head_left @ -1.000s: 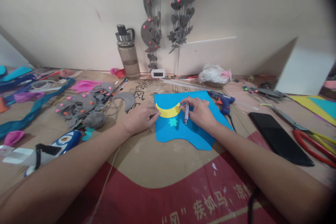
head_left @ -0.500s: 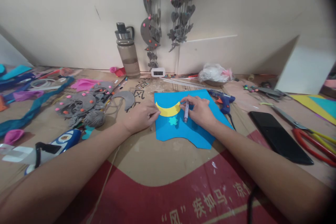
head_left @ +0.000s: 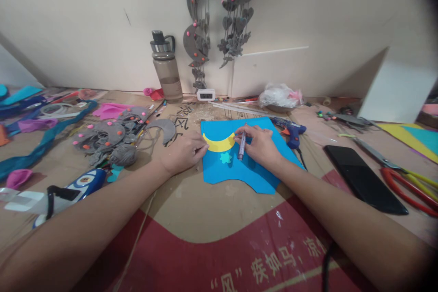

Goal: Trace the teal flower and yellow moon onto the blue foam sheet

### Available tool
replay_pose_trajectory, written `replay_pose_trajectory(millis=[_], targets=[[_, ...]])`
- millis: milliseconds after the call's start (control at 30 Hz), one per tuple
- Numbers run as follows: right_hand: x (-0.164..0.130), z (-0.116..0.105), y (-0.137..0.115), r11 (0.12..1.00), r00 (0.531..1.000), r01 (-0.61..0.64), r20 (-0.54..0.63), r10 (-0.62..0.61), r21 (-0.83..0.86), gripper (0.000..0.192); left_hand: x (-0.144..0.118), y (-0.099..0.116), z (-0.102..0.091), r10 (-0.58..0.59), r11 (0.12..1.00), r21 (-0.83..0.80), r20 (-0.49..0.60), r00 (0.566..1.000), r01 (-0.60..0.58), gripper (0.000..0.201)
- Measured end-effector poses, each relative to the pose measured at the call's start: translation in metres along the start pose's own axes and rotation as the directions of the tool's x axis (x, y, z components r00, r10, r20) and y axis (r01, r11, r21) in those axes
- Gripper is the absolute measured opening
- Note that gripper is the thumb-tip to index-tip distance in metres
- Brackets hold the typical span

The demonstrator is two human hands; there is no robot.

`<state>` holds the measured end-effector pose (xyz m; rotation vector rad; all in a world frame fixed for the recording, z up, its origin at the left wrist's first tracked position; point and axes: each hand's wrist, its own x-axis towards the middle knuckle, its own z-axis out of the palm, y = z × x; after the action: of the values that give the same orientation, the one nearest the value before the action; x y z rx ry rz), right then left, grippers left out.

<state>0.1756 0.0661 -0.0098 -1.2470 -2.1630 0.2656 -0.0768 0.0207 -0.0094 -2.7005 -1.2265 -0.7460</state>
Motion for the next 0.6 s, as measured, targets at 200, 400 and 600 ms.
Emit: replay_pose_trajectory(millis=[200,400,600], targets=[[0.0002,-0.0004,-0.0004,1.0,1.0,0.006,0.001,-0.006,-0.007,0.009,-0.0006,-0.0002,0.0009,-0.01,1.0,-0.008,-0.006,1.0,0.01,0.034],[-0.0002,-0.0009,-0.0012,1.0,1.0,0.008,0.004,-0.008,-0.009,0.008,-0.0005,-0.0005,0.0013,-0.022,1.0,-0.007,-0.006,1.0,0.022,0.032],[0.0,-0.0004,-0.0001,1.0,1.0,0.007,0.008,-0.007,-0.01,0.008,0.0,-0.0001,0.0002,-0.017,1.0,-0.011,-0.004,1.0,0.017,0.034]])
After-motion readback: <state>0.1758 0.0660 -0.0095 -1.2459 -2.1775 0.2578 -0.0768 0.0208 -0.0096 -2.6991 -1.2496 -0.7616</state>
